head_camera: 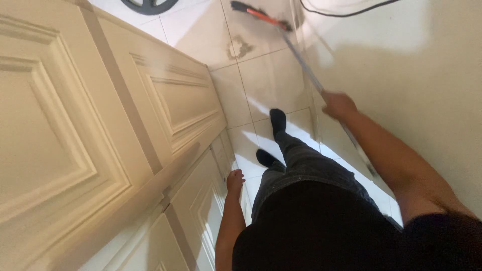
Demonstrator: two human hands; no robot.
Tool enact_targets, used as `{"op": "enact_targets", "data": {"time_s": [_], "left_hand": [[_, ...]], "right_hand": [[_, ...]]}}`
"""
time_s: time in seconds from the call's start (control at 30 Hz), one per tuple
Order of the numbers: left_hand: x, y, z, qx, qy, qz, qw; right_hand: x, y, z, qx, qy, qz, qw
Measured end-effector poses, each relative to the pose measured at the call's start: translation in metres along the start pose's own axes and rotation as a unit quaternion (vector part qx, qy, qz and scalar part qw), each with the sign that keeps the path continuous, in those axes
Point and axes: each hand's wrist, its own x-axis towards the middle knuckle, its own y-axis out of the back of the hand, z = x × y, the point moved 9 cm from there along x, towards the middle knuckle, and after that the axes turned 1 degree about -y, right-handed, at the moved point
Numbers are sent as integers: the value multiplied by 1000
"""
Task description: The recorder sweeps the tiled floor using a broom.
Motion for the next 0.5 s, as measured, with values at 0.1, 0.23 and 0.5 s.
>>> {"op": "enact_targets", "data": {"time_s": [0.1,0.23,0.5], "left_hand": [[28,-8,0,-6,-17,-5,1000],[41,-22,12,-39,-43,-25,998],[23,-28,62,-18,-77,-16,997]], "right_hand": [[-79,-37,25,156,-33,-19,987],[-145,-53,26,163,-165,-122,965],[-13,-65,35,-14,-11,-87,996]]}}
